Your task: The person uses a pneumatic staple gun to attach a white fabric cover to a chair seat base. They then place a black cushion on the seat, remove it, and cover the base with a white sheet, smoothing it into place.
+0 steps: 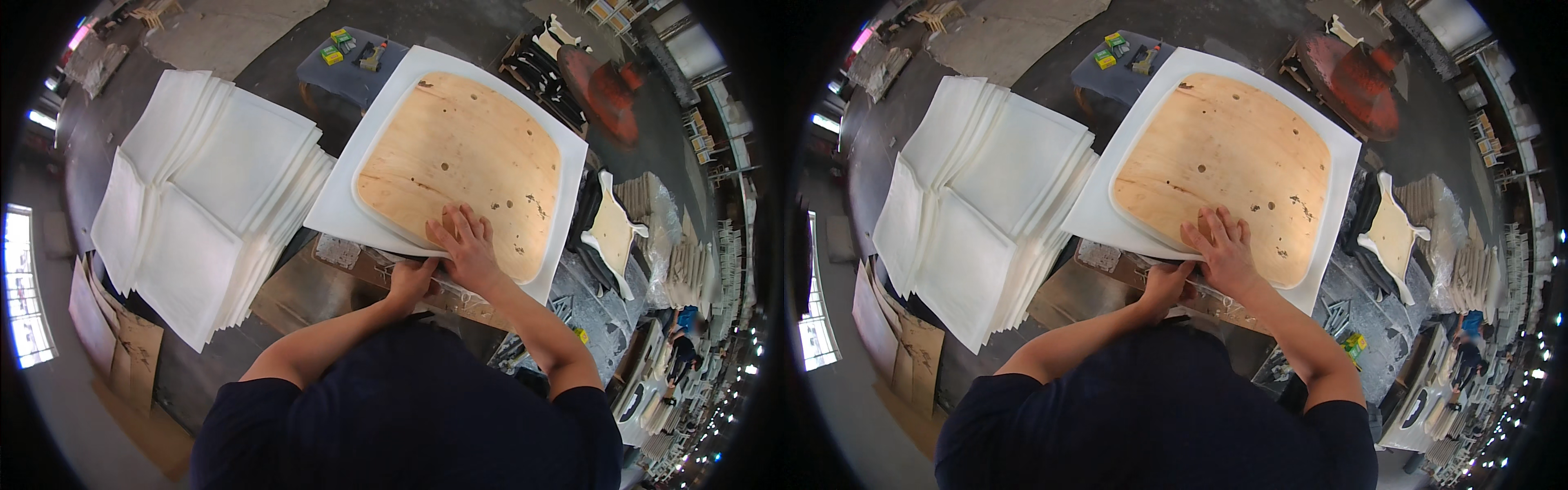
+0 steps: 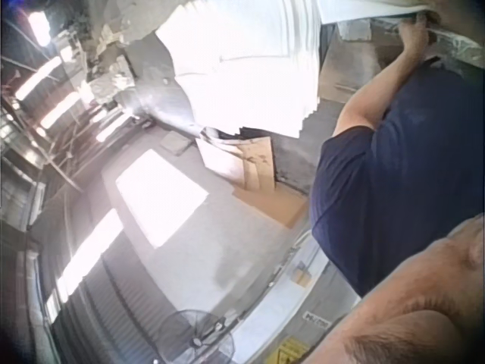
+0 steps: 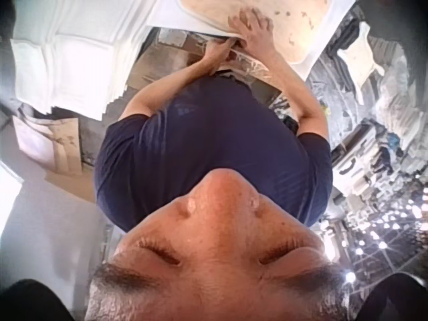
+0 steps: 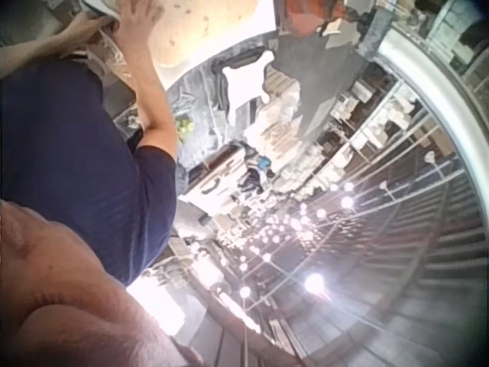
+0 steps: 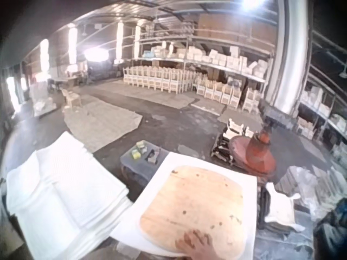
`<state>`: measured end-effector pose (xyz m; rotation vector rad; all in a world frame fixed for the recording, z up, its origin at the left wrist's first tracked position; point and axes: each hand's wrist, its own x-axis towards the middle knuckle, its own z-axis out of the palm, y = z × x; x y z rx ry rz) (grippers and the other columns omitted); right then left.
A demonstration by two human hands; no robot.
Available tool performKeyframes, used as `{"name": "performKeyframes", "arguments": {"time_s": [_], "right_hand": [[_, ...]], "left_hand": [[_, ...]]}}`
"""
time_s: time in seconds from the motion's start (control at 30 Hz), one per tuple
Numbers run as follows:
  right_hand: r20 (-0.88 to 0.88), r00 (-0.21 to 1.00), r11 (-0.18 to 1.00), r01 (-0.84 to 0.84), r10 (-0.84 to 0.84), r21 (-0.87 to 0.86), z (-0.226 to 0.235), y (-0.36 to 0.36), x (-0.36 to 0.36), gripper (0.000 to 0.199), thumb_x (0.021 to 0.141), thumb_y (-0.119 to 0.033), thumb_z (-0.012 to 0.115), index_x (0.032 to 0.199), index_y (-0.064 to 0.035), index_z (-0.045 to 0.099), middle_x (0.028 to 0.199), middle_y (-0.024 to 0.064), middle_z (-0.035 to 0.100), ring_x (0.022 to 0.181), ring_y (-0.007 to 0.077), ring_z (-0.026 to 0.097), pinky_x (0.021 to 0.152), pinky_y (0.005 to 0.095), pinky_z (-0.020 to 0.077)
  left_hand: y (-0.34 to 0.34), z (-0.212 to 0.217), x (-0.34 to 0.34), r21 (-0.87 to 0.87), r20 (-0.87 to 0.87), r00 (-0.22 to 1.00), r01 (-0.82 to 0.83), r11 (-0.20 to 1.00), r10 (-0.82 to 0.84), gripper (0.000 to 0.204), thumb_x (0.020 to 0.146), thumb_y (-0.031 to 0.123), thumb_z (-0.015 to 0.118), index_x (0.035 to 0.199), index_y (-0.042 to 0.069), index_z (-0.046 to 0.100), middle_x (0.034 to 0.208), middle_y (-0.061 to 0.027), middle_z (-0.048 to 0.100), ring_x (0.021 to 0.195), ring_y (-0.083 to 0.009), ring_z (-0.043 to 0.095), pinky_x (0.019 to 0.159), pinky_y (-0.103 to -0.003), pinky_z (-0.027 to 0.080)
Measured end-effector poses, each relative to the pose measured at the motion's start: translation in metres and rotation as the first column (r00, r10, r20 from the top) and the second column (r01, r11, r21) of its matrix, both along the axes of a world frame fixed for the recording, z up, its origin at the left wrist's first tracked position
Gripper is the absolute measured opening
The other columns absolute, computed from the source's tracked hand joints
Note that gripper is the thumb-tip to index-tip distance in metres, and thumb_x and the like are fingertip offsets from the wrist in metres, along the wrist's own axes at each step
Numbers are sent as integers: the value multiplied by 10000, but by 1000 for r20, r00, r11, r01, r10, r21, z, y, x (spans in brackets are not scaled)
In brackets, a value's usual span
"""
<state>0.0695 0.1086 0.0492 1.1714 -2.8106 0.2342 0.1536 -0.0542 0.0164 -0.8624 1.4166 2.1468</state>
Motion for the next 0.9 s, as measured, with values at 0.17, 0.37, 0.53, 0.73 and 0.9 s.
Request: {"name": "performKeyframes", "arguments": {"time_s": [0.17, 0.37, 0.53, 0.73, 0.9], "right_hand": [[54, 999, 999, 1, -3, 47, 15, 3, -1, 1022, 734, -183, 951, 1651, -381, 545, 1762, 145, 372, 1614, 436, 361, 1204, 679, 331], [42, 999, 997, 28, -31, 70, 12, 16, 2, 1056, 721, -203, 970, 1654, -432, 533, 1749, 93, 401, 1604, 389, 388, 1168, 665, 356], [-15, 1000, 997, 8, -6, 82, 11, 19, -3, 1045, 731, -227, 975, 1653, -440, 532, 1750, 69, 407, 1585, 385, 409, 1141, 676, 370], [-27, 999, 998, -33, 35, 57, 8, 23, 1, 1025, 710, -216, 962, 1629, -438, 565, 1717, 78, 458, 1526, 392, 461, 1108, 650, 391], [-54, 996, 997, -63, 65, 48, 6, 26, 1, 988, 693, -164, 933, 1594, -420, 616, 1718, 76, 482, 1523, 401, 480, 1159, 633, 381]], "left_hand": [[14, -41, 10, -241, -198, 976, 40, 970, -89, 483, 1069, 355, 733, 757, -13, 764, 634, -107, 705, 564, -213, 712, 581, -397, 558], [20, -49, 24, -384, -369, 917, -5, 923, -148, 495, 1056, 339, 742, 706, -11, 743, 617, -107, 697, 533, -180, 631, 576, -405, 512], [20, -51, 34, -176, -339, 936, 35, 984, -94, 525, 1108, 381, 725, 747, 2, 762, 643, -60, 713, 567, -112, 598, 556, -329, 460], [29, -40, 40, 113, -104, 994, 52, 992, -40, 439, 1128, 428, 698, 1045, 1, 763, 907, -111, 810, 804, -197, 778, 746, -286, 573], [58, -12, 25, 386, 139, 987, 26, 922, -86, 510, 1117, 500, 696, 1165, -6, 731, 937, -125, 797, 878, -264, 817, 845, -368, 645]]}}
